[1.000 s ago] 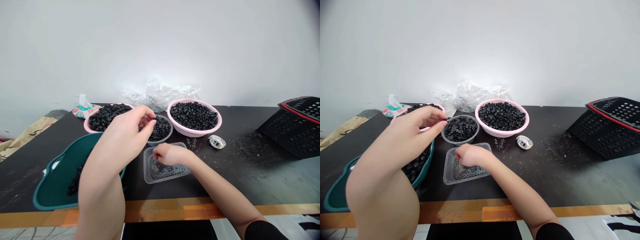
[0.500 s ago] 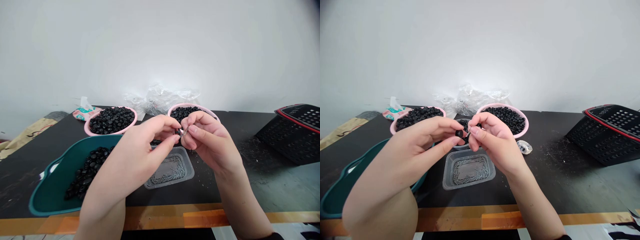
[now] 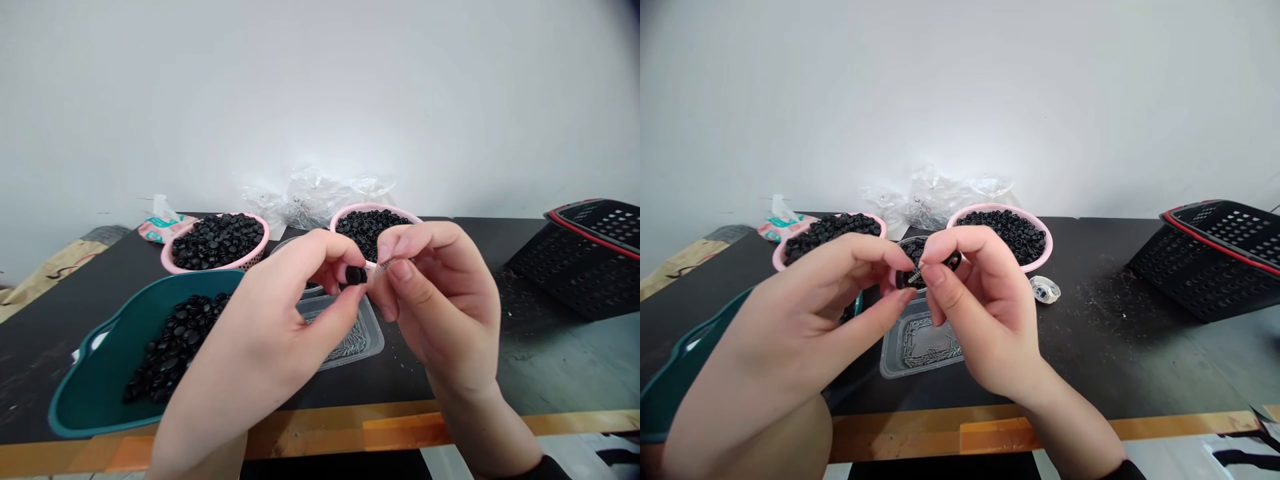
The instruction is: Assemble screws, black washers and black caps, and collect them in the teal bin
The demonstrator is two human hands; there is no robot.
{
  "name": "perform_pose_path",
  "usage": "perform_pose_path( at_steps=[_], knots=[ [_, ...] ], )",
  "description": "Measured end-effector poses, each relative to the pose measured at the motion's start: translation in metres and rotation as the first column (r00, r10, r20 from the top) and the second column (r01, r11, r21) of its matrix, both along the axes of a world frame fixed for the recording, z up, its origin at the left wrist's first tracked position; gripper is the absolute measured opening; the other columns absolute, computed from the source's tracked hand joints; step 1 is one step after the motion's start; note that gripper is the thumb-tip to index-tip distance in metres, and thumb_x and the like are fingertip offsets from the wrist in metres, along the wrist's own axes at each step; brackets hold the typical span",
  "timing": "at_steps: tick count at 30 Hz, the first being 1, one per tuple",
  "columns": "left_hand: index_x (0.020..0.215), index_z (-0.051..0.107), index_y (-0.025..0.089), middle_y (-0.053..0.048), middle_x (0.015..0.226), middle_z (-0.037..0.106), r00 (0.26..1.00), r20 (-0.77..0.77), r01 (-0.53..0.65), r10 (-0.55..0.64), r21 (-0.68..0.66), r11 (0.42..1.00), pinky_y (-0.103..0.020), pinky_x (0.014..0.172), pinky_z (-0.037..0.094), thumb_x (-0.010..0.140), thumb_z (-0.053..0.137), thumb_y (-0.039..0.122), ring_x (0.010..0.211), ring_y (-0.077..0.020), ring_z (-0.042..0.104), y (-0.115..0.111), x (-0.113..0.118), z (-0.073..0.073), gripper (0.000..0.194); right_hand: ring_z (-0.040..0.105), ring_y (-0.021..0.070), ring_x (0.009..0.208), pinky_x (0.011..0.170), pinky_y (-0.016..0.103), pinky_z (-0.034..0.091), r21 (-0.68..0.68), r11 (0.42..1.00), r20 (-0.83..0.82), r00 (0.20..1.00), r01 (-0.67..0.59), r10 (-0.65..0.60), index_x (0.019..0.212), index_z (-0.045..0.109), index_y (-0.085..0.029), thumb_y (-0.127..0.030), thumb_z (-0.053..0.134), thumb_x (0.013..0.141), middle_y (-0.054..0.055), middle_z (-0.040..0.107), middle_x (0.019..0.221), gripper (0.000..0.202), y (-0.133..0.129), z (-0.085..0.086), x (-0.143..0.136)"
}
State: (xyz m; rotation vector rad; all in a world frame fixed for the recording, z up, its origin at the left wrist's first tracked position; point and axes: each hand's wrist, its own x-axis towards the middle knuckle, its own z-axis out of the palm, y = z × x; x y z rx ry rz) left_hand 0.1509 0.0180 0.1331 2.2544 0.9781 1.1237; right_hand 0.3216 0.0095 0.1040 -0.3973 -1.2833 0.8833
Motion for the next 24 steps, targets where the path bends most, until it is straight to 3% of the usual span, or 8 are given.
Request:
perform_pose_path(
  at_steps=[7, 12, 16, 21, 24],
  knots=[
    [0.108, 0.060, 0.031, 0.006, 0.108, 0.065, 0.999, -0.046, -0.017, 0.020, 0.055, 0.998, -0.021, 0.084, 0.054, 0.100, 0.055, 0.017, 0.097, -0.0101, 0.063, -0.004, 0.003, -0.001, 0.017, 0.054, 0.0079, 0.064, 0.053, 0.024, 0.048, 0.098, 0.988, 0.095, 0.987, 0.121, -0.130, 0.105, 0.068, -0.023, -0.005, 0.060, 0.099, 0.001, 0.064, 0.096, 0.021, -0.004, -0.002, 0.000],
    [0.111, 0.063, 0.031, 0.006, 0.107, 0.067, 0.991, -0.103, -0.074, 0.089, 0.141, 0.987, -0.024, 0.085, 0.053, 0.103, 0.054, 0.021, 0.096, -0.0118, 0.064, -0.008, 0.005, 0.004, 0.015, 0.065, 0.0144, 0.084, 0.070, 0.029, 0.058, 0.078, 0.973, 0.176, 0.958, 0.216, -0.226, 0.102, 0.068, -0.028, -0.006, 0.061, 0.098, 0.002, 0.065, 0.096, 0.024, -0.003, -0.001, -0.002],
    [0.107, 0.065, 0.029, 0.005, 0.107, 0.067, 0.990, -0.108, -0.070, 0.086, 0.144, 0.987, -0.022, 0.084, 0.054, 0.101, 0.056, 0.018, 0.096, -0.0114, 0.064, -0.008, 0.006, 0.004, 0.015, 0.065, 0.0160, 0.082, 0.071, 0.032, 0.057, 0.140, 0.950, 0.208, 0.930, 0.277, -0.302, 0.102, 0.066, -0.028, -0.004, 0.060, 0.097, 0.002, 0.065, 0.096, 0.025, -0.003, -0.002, -0.004],
    [0.119, 0.058, 0.033, 0.007, 0.112, 0.068, 0.987, -0.055, -0.142, 0.151, 0.136, 0.981, -0.021, 0.085, 0.055, 0.102, 0.060, 0.026, 0.093, -0.0093, 0.066, -0.010, 0.005, 0.000, 0.019, 0.065, 0.0178, 0.084, 0.072, 0.034, 0.057, 0.234, 0.916, 0.274, 0.882, 0.327, -0.384, 0.104, 0.064, -0.029, -0.002, 0.055, 0.098, 0.003, 0.066, 0.096, 0.028, -0.002, -0.006, -0.006],
    [0.112, 0.056, 0.032, 0.009, 0.105, 0.068, 0.984, -0.046, -0.165, 0.174, 0.156, 0.974, -0.021, 0.081, 0.056, 0.102, 0.060, 0.025, 0.090, -0.0086, 0.067, -0.013, 0.004, -0.001, 0.014, 0.066, 0.0168, 0.085, 0.074, 0.034, 0.059, 0.247, 0.916, 0.287, 0.879, 0.316, -0.381, 0.105, 0.065, -0.029, -0.003, 0.055, 0.099, 0.002, 0.067, 0.099, 0.028, -0.002, -0.008, -0.006]
  ],
)
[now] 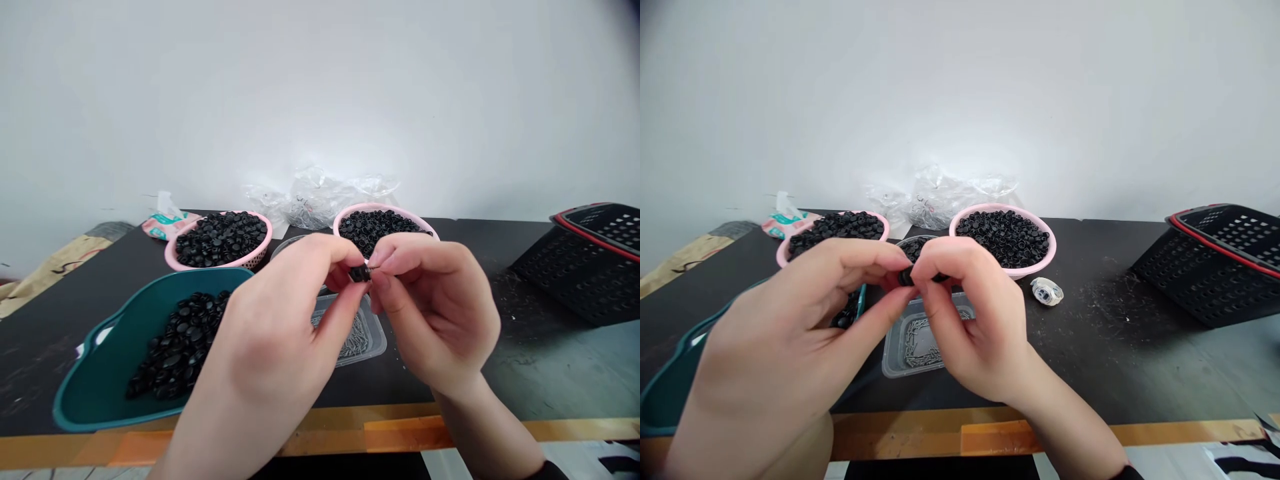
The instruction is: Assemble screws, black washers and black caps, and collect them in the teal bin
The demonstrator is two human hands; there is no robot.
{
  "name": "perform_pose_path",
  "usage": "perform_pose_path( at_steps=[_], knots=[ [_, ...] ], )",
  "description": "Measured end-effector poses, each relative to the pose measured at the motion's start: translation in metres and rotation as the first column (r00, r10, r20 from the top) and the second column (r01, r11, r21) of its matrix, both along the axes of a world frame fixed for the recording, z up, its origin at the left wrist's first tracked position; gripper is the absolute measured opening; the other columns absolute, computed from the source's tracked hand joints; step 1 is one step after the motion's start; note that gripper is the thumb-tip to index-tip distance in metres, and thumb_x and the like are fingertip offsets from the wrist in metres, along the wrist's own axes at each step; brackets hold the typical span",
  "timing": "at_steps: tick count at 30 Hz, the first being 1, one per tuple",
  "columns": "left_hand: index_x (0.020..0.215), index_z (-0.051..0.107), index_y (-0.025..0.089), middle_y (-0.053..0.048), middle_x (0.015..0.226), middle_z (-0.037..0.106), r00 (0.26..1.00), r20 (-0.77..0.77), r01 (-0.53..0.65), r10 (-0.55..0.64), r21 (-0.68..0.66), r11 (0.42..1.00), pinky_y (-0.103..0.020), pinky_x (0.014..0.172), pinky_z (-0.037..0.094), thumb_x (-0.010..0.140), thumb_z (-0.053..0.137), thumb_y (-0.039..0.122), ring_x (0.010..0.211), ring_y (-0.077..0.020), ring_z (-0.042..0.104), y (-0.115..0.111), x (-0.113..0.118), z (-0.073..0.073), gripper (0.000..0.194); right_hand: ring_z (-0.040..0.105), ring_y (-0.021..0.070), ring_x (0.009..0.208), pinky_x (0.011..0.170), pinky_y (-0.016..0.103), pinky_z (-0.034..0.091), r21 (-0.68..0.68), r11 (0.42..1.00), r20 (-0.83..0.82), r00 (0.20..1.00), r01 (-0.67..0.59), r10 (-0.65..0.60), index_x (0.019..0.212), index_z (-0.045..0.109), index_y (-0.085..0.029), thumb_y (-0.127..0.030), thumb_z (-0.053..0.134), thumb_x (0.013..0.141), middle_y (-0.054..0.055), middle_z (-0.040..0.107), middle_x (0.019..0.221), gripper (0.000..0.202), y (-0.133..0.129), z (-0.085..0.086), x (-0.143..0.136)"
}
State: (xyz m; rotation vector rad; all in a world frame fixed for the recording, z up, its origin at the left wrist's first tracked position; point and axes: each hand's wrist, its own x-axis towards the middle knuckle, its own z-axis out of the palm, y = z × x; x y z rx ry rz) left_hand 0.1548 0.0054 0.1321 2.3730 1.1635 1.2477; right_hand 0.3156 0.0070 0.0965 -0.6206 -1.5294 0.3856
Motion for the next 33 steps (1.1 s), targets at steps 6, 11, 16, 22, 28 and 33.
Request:
perform_pose_path(
  at_steps=[6, 11, 16, 22, 28, 33],
  knots=[
    [0.113, 0.057, 0.036, 0.010, 0.107, 0.070, 1.000, -0.001, -0.004, 0.004, 0.028, 1.000, -0.023, 0.083, 0.058, 0.103, 0.059, 0.027, 0.089, -0.0096, 0.068, 0.003, -0.001, 0.001, 0.013, 0.068, 0.0101, 0.069, 0.062, 0.024, 0.062, -0.175, 0.975, -0.165, 0.980, -0.137, 0.108, 0.103, 0.074, -0.030, -0.006, 0.073, 0.091, -0.002, 0.073, 0.099, 0.026, 0.000, 0.008, 0.009],
    [0.115, 0.057, 0.036, 0.009, 0.107, 0.070, 1.000, 0.009, 0.006, -0.006, -0.008, 1.000, -0.024, 0.086, 0.059, 0.102, 0.060, 0.031, 0.089, -0.0102, 0.068, 0.004, -0.003, 0.002, 0.013, 0.079, 0.0135, 0.091, 0.087, 0.024, 0.068, -0.308, 0.905, -0.230, 0.946, -0.294, 0.229, 0.113, 0.079, -0.030, -0.009, 0.075, 0.091, -0.001, 0.080, 0.113, 0.030, 0.004, 0.017, 0.029],
    [0.116, 0.059, 0.032, 0.005, 0.111, 0.069, 0.999, -0.038, -0.012, 0.015, 0.057, 0.998, -0.025, 0.088, 0.058, 0.103, 0.056, 0.026, 0.089, -0.0119, 0.066, 0.000, -0.004, 0.004, 0.014, 0.081, 0.0170, 0.096, 0.093, 0.032, 0.069, -0.432, 0.805, -0.245, 0.912, -0.407, 0.330, 0.118, 0.079, -0.031, -0.015, 0.065, 0.100, 0.000, 0.083, 0.105, 0.028, 0.005, 0.018, 0.035],
    [0.117, 0.060, 0.034, 0.008, 0.112, 0.069, 0.998, -0.049, -0.024, 0.029, 0.089, 0.996, -0.022, 0.092, 0.056, 0.105, 0.055, 0.027, 0.095, -0.0100, 0.065, -0.003, -0.006, 0.006, 0.015, 0.081, 0.0119, 0.083, 0.081, 0.019, 0.069, -0.403, 0.754, -0.348, 0.849, -0.519, 0.398, 0.107, 0.081, -0.026, -0.007, 0.080, 0.086, -0.003, 0.083, 0.092, 0.028, 0.012, 0.017, 0.031],
    [0.120, 0.061, 0.033, 0.007, 0.117, 0.069, 0.997, -0.077, -0.024, 0.033, 0.110, 0.994, -0.019, 0.092, 0.056, 0.105, 0.053, 0.021, 0.104, -0.0103, 0.068, -0.004, -0.006, 0.005, 0.020, 0.082, 0.0139, 0.079, 0.078, 0.022, 0.069, -0.410, 0.654, -0.409, 0.769, -0.636, 0.491, 0.102, 0.080, -0.021, -0.008, 0.079, 0.088, 0.000, 0.083, 0.085, 0.019, 0.015, 0.019, 0.033],
    [0.115, 0.061, 0.030, 0.005, 0.115, 0.070, 0.996, -0.077, -0.032, 0.041, 0.115, 0.993, -0.020, 0.092, 0.057, 0.106, 0.052, 0.024, 0.105, -0.0117, 0.069, -0.004, -0.004, 0.005, 0.015, 0.082, 0.0139, 0.079, 0.078, 0.021, 0.069, -0.403, 0.646, -0.420, 0.758, -0.649, 0.499, 0.101, 0.080, -0.021, -0.007, 0.079, 0.087, 0.001, 0.083, 0.086, 0.019, 0.015, 0.018, 0.032]
  ],
)
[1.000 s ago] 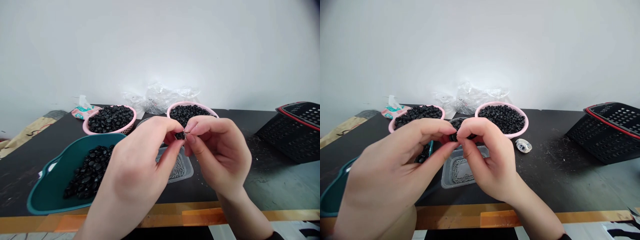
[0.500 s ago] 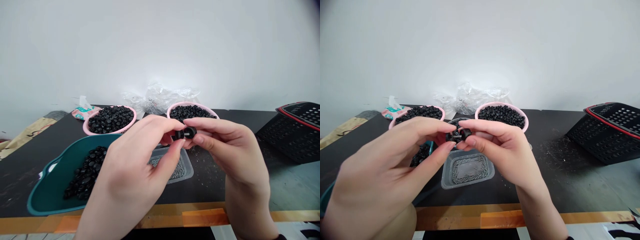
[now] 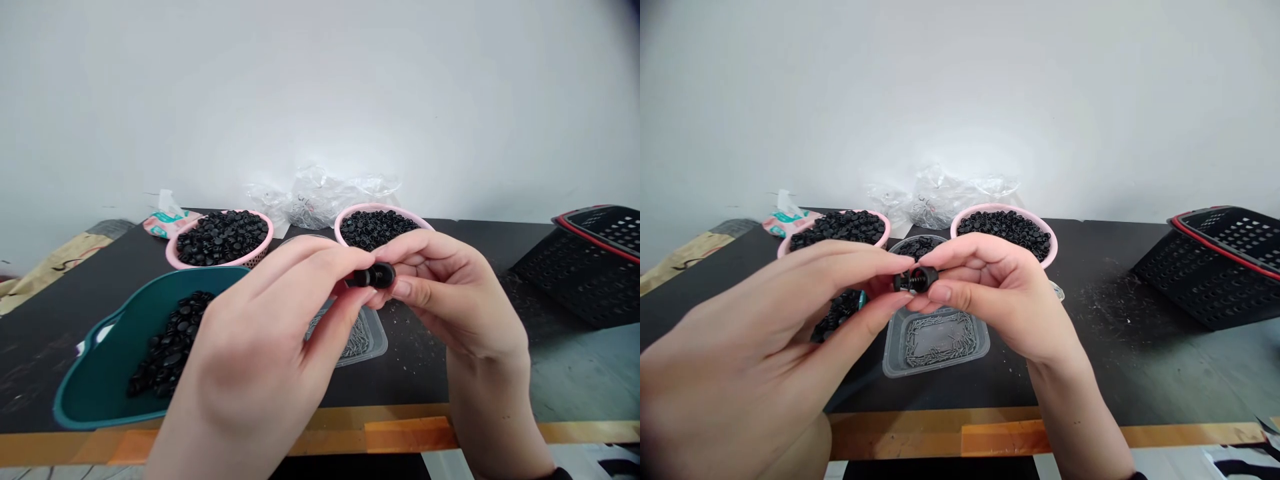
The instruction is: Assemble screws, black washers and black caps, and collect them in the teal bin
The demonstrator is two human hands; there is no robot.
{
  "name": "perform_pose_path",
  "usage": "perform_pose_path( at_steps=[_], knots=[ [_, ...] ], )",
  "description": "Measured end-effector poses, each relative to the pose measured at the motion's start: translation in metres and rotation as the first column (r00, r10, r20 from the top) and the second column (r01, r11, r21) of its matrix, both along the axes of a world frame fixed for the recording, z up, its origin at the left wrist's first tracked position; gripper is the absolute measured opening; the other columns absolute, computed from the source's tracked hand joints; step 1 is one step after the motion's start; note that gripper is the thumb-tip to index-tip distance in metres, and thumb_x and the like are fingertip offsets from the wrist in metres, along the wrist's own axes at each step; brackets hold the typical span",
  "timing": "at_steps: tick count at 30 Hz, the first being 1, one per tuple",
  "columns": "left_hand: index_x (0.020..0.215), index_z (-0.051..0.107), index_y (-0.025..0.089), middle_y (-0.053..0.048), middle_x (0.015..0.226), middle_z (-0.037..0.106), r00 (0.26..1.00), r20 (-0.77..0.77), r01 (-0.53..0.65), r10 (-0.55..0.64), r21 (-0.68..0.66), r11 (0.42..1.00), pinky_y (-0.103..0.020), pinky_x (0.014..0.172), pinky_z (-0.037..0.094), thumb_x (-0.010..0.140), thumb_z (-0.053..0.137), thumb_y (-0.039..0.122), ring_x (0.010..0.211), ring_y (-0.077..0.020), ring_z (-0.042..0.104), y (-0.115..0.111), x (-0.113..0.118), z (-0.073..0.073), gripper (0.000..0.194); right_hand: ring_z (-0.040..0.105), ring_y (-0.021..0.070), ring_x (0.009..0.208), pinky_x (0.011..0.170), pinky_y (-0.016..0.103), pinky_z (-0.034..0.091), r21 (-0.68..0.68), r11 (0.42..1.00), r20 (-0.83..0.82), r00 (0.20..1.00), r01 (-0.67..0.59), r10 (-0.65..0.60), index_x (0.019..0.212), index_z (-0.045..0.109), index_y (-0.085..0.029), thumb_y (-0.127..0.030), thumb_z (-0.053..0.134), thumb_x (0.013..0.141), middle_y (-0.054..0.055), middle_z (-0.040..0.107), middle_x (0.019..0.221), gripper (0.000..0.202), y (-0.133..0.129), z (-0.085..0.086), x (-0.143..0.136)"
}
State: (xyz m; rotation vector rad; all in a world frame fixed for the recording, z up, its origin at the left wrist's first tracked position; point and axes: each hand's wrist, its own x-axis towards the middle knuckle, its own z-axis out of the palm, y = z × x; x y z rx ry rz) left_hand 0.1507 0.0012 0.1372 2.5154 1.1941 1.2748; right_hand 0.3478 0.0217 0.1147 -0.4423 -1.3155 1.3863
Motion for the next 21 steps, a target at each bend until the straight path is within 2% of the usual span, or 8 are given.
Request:
perform_pose_path(
  at_steps=[7, 16, 21],
  knots=[
    [0.113, 0.061, 0.030, 0.005, 0.114, 0.071, 1.000, 0.003, 0.023, -0.023, -0.010, 1.000, -0.023, 0.091, 0.059, 0.105, 0.053, 0.022, 0.105, -0.0132, 0.070, -0.0044, -0.0009, -0.0012, 0.014, 0.082, 0.0133, 0.078, 0.077, 0.020, 0.069, 0.000, 1.000, 0.024, 1.000, 0.019, -0.019, 0.102, 0.081, -0.022, -0.008, 0.080, 0.086, 0.000, 0.083, 0.084, 0.020, -0.0009, -0.0013, -0.0002],
    [0.114, 0.062, 0.026, 0.002, 0.117, 0.073, 1.000, -0.002, 0.028, -0.028, 0.003, 1.000, -0.021, 0.101, 0.056, 0.104, 0.056, 0.022, 0.110, -0.0136, 0.069, -0.0037, 0.0021, -0.0026, 0.013, 0.082, 0.0133, 0.077, 0.077, 0.020, 0.069, 0.000, 0.998, 0.049, 0.997, 0.056, -0.056, 0.101, 0.082, -0.022, -0.010, 0.081, 0.086, 0.000, 0.083, 0.082, 0.019, -0.0001, -0.0018, -0.0010],
    [0.113, 0.065, 0.023, -0.002, 0.114, 0.073, 0.999, -0.039, 0.005, -0.002, 0.080, 0.997, -0.023, 0.098, 0.057, 0.103, 0.056, 0.020, 0.106, -0.0156, 0.070, -0.0025, 0.0049, -0.0047, 0.014, 0.080, 0.0106, 0.078, 0.077, 0.017, 0.067, 0.006, 0.997, 0.051, 0.996, 0.071, -0.071, 0.103, 0.081, -0.023, -0.010, 0.081, 0.087, -0.001, 0.083, 0.086, 0.020, 0.0002, -0.0026, -0.0013]
  ],
)
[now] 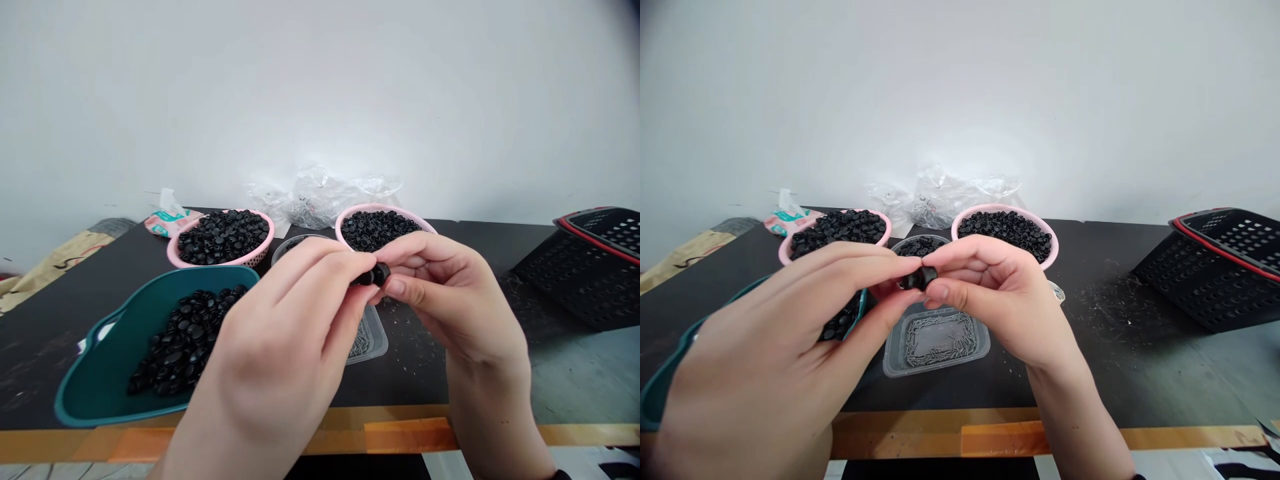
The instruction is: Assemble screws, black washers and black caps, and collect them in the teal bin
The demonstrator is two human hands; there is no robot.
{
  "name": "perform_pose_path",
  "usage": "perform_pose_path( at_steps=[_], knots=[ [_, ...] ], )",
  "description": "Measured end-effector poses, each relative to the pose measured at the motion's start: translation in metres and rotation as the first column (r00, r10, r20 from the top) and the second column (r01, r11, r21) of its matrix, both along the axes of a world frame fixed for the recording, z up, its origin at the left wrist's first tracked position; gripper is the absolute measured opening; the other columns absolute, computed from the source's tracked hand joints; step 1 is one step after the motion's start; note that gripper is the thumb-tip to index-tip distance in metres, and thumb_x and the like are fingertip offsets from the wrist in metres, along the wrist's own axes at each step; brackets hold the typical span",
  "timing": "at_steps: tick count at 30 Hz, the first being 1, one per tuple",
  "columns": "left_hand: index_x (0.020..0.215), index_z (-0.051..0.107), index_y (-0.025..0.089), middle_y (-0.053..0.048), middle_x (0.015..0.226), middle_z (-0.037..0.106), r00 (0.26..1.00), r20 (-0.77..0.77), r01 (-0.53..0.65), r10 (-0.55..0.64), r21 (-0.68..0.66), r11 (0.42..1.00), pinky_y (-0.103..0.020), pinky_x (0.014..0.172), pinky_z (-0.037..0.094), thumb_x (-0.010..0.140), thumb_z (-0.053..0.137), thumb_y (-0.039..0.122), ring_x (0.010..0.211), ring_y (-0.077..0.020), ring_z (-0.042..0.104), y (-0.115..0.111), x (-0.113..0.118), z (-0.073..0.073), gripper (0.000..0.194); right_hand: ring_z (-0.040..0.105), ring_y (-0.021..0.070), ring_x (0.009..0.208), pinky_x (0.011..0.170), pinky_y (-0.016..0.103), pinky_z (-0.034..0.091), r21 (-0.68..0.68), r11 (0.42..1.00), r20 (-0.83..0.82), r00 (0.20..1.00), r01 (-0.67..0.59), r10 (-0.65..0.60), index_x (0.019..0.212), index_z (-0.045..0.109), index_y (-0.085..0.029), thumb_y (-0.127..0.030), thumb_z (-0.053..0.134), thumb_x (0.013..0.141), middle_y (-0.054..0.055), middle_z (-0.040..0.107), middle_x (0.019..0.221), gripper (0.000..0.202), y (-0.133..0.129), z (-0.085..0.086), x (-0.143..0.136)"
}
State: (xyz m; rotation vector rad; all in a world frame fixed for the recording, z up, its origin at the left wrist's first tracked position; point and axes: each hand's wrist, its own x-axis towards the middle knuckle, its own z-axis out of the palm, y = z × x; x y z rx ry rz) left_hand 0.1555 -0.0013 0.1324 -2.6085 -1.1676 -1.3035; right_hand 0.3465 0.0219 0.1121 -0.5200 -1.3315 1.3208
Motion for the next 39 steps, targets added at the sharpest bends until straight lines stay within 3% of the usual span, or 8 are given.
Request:
perform_pose_path(
  at_steps=[5, 10, 15, 20, 26, 31, 39],
  knots=[
    [0.108, 0.066, 0.018, -0.004, 0.105, 0.071, 1.000, 0.023, -0.013, 0.008, 0.209, 0.978, -0.026, 0.085, 0.058, 0.101, 0.058, 0.013, 0.097, -0.0161, 0.068, 0.010, 0.010, -0.008, 0.011, 0.081, 0.0111, 0.089, 0.086, 0.016, 0.065, -0.015, 1.000, -0.021, 1.000, 0.018, -0.019, 0.110, 0.079, -0.023, -0.010, 0.076, 0.091, 0.000, 0.084, 0.096, 0.023, -0.004, 0.001, -0.002],
    [0.106, 0.067, 0.018, -0.003, 0.096, 0.064, 0.995, 0.023, 0.088, -0.093, 0.179, 0.980, -0.029, 0.080, 0.055, 0.102, 0.054, 0.012, 0.086, -0.0145, 0.061, 0.017, 0.016, -0.010, 0.015, 0.079, 0.0077, 0.083, 0.080, 0.014, 0.063, -0.021, 1.000, -0.066, 0.998, 0.013, -0.014, 0.107, 0.077, -0.024, -0.011, 0.074, 0.093, -0.003, 0.082, 0.088, 0.019, -0.005, 0.000, -0.007],
    [0.122, 0.066, 0.017, -0.004, 0.106, 0.061, 0.985, 0.108, 0.119, -0.136, 0.146, 0.982, -0.026, 0.086, 0.056, 0.098, 0.063, 0.011, 0.097, -0.0136, 0.059, 0.017, 0.013, -0.008, 0.025, 0.081, 0.0145, 0.085, 0.085, 0.027, 0.066, -0.057, 0.995, -0.137, 0.988, -0.081, 0.072, 0.111, 0.072, -0.027, -0.019, 0.078, 0.092, -0.004, 0.083, 0.089, 0.022, -0.001, 0.001, -0.005],
    [0.110, 0.070, 0.018, -0.005, 0.105, 0.058, 0.980, 0.146, 0.117, -0.136, 0.131, 0.985, -0.025, 0.080, 0.059, 0.097, 0.065, 0.013, 0.097, -0.0143, 0.060, 0.018, 0.011, -0.005, 0.015, 0.079, 0.0146, 0.095, 0.095, 0.029, 0.063, -0.079, 0.983, -0.181, 0.972, -0.163, 0.147, 0.109, 0.070, -0.026, -0.025, 0.078, 0.093, -0.003, 0.083, 0.096, 0.019, -0.003, 0.001, -0.003],
    [0.111, 0.069, 0.023, -0.003, 0.107, 0.060, 0.974, 0.148, 0.147, -0.169, 0.145, 0.978, -0.028, 0.083, 0.059, 0.097, 0.066, 0.014, 0.100, -0.0148, 0.060, 0.017, 0.009, -0.003, 0.017, 0.078, 0.0204, 0.106, 0.103, 0.040, 0.060, -0.042, 0.967, -0.203, 0.950, -0.251, 0.238, 0.112, 0.067, -0.025, -0.028, 0.071, 0.098, 0.000, 0.083, 0.096, 0.015, -0.006, 0.000, -0.005],
    [0.113, 0.070, 0.023, -0.003, 0.114, 0.060, 0.981, 0.142, 0.104, -0.130, 0.179, 0.978, -0.026, 0.083, 0.058, 0.096, 0.067, 0.014, 0.105, -0.0143, 0.059, 0.014, 0.008, -0.004, 0.018, 0.078, 0.0205, 0.108, 0.101, 0.040, 0.061, -0.015, 0.966, -0.192, 0.949, -0.256, 0.249, 0.112, 0.067, -0.024, -0.025, 0.070, 0.099, 0.001, 0.082, 0.099, 0.013, -0.007, 0.001, -0.005],
    [0.108, 0.070, 0.024, -0.002, 0.113, 0.064, 0.984, 0.159, 0.032, -0.074, 0.251, 0.968, -0.029, 0.080, 0.060, 0.093, 0.070, 0.008, 0.099, -0.0153, 0.063, 0.010, 0.008, -0.002, 0.022, 0.079, 0.0149, 0.102, 0.093, 0.027, 0.061, -0.024, 0.958, -0.245, 0.931, -0.287, 0.272, 0.110, 0.068, -0.025, -0.023, 0.069, 0.100, -0.002, 0.082, 0.101, 0.010, -0.010, 0.002, -0.009]
  ],
)
